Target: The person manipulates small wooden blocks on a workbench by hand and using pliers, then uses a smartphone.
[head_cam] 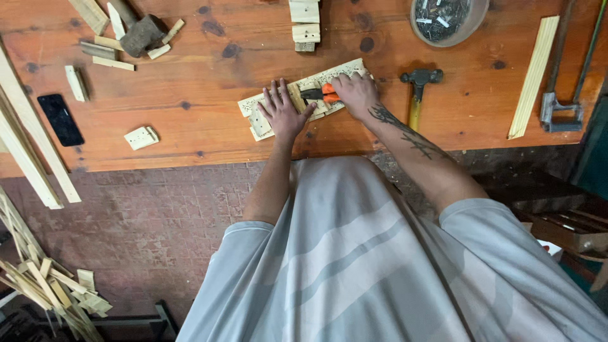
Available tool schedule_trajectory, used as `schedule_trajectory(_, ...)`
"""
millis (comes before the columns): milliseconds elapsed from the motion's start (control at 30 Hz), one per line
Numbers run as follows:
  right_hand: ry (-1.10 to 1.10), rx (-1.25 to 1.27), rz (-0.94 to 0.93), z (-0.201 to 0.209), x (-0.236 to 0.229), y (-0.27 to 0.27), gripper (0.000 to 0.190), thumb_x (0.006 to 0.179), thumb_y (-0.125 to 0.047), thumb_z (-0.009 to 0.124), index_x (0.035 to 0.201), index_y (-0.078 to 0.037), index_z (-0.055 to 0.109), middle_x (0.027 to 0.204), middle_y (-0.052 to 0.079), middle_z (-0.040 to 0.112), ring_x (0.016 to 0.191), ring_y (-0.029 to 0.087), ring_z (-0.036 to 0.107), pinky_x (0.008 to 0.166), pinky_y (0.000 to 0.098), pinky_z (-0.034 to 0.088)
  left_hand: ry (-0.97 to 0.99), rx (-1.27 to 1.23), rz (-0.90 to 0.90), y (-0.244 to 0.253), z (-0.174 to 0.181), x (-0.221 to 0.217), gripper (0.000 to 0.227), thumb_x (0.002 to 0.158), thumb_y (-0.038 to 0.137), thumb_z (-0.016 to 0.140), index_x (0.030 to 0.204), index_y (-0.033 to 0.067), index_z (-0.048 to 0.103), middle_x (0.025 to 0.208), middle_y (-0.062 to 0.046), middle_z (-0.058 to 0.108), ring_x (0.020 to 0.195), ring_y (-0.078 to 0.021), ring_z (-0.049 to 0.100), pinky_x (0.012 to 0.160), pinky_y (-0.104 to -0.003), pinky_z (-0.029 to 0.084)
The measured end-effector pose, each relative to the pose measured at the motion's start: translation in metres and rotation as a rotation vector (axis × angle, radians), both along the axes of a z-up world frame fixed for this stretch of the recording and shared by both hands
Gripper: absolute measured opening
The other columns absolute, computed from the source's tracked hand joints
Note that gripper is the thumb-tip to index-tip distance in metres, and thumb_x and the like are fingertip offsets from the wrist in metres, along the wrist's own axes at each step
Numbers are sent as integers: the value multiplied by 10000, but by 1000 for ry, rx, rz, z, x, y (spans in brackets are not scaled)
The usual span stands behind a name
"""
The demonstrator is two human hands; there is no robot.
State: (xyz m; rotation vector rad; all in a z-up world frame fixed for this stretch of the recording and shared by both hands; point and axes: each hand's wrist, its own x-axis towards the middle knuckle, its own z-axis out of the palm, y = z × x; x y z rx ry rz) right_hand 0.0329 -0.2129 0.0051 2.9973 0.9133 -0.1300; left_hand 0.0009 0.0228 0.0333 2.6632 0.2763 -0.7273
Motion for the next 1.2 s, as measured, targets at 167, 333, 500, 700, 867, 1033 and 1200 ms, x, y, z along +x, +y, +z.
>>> schedule_trajectory(167, 787, 241, -365, 103, 11, 5, 667, 757, -282, 777, 1298, 8, 516, 1214, 257, 673, 1079, 497, 674, 889, 632, 528, 19, -20, 9, 1, -2, 0, 1231, 790, 861, 641, 1691, 251, 63, 1742, -61, 48, 1603, -374, -2, 1267, -646, -8)
schedule_trajectory(333, 681, 793, -639, 116, -2, -36, 466, 681, -292, 853, 1097, -200, 662, 970, 33, 701, 935, 300, 687, 796, 415, 504, 9, -36, 15, 2, -12, -2, 1222, 801, 830, 666, 1694, 259, 59, 1745, -50, 27, 1602, -374, -12, 1260, -653, -5)
schedule_trajectory(500, 815, 1338, -1169, 76, 10, -114, 367, 1097, -457, 338, 1238, -145, 472, 1003, -9, 620, 805, 97, 635, 681, 182, 575, -16, 22, -22, 1, -19, -2, 1213, 789, 925, 510, 1663, 208, 71, 1744, -68, 66, 1594, -379, -23, 1211, -682, -58)
schedule_trajectory(700, 787, 849, -1258, 79, 20, -172, 421, 1085, -447, 404, 1415, -190, 443, 1342, 96, 569, 1237, 285, 590, 912, 471, 570, -81, 9, -5, 2, -33, -6, 1064, 879, 832, 475, 1661, 211, 109, 1742, -64, 104, 1594, -387, -7, 1204, -700, -32)
schedule_trajectory(867, 629, 652, -1097, 31, 8, -198, 345, 1098, -489, 540, 1110, -157, 635, 974, 51, 645, 871, 225, 623, 681, 398, 477, -84, 3, -1, 2, -32, -6, 1068, 873, 834, 503, 1656, 216, 122, 1737, -59, 123, 1592, -383, 11, 1204, -700, -18)
schedule_trajectory(1033, 613, 613, -1313, 79, 8, -160, 586, 938, -774, 547, 938, -206, 691, 957, 15, 691, 929, 180, 663, 761, 348, 503, -83, -19, -8, 2, -30, -5, 1066, 886, 831, 481, 1658, 198, 107, 1739, -71, 100, 1590, -400, -4, 1201, -708, -29)
schedule_trajectory(1200, 776, 787, -1175, 161, -5, -88, 353, 809, -476, 807, 962, -257, 575, 1251, -97, 707, 1164, 132, 658, 967, 345, 503, -200, 52, 11, -3, -36, -9, 1144, 785, 921, 510, 1628, 193, 246, 1698, -102, 240, 1576, -383, 107, 1199, -711, 22)
